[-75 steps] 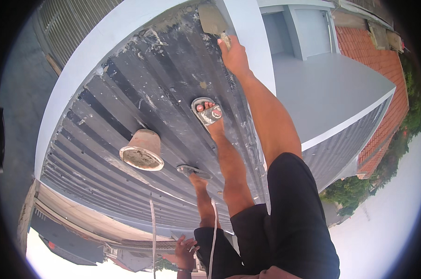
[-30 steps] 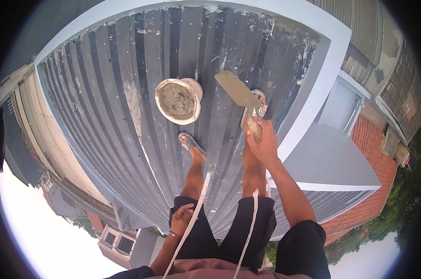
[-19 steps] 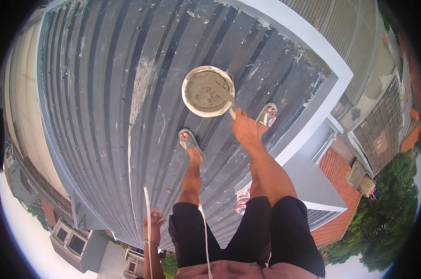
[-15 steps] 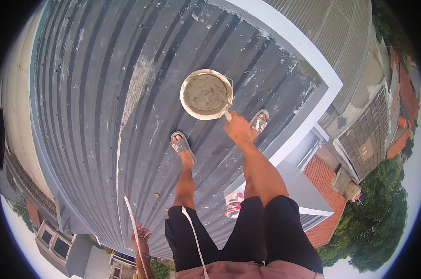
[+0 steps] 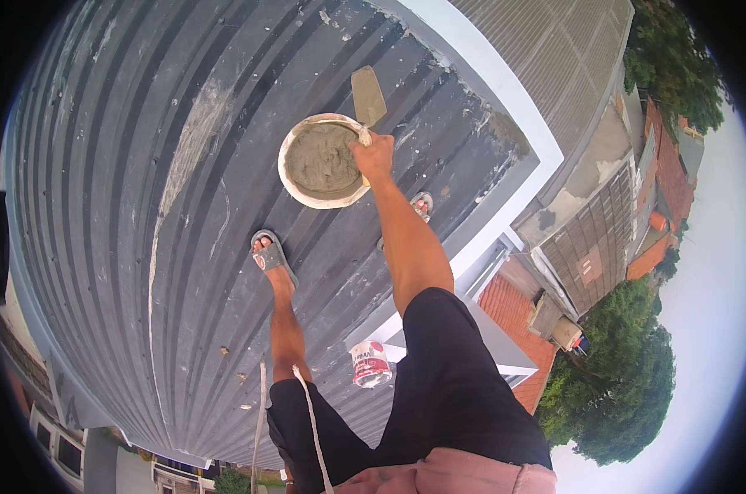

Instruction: The person applies cement to a corrugated metal roof using a trowel and a bucket. They scoop cement from the bucket and spread it along the roof edge, smoothing the surface repeatedly.

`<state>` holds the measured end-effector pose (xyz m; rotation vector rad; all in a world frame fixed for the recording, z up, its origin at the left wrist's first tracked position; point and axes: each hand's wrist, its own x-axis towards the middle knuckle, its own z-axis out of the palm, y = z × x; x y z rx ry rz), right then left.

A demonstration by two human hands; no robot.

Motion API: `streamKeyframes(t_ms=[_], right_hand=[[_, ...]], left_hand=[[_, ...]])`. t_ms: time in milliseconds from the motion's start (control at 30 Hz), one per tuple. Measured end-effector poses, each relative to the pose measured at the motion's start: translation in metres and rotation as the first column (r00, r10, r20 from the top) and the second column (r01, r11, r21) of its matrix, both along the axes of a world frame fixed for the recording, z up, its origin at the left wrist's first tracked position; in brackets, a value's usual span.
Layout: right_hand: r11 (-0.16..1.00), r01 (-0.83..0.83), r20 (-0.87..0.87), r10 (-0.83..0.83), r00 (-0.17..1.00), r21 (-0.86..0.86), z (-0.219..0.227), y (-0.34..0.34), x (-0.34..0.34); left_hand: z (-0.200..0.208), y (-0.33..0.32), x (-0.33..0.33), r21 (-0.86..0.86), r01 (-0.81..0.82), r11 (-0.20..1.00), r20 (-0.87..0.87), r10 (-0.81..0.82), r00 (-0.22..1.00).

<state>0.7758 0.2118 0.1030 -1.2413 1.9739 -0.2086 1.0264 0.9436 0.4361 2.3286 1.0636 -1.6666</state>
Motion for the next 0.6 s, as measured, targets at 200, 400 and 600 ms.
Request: streamKeyframes(t_ms=[200, 400, 600], right_hand=[[0.998, -0.045, 0.040, 0.048, 0.998, -0.052, 0.033, 0.019, 0.017], [0.999, -0.044, 0.117, 0.041, 0.992, 0.020, 0.043, 0.037, 0.046], [0.991, -0.112, -0.116, 0.102, 0.988, -0.078, 0.033, 0.046, 0.075]], left_hand=[[-0.016, -0.018, -0.005, -0.087, 0.001, 0.996, -0.026, -0.003, 1.000], [-0.026, 0.040, 0.023, -0.378, 0.125, 0.917, 0.137, -0.078, 0.988], [0.004, -0.057, 0.098, -0.220, -0.300, 0.928, 0.169, 0.339, 0.925]])
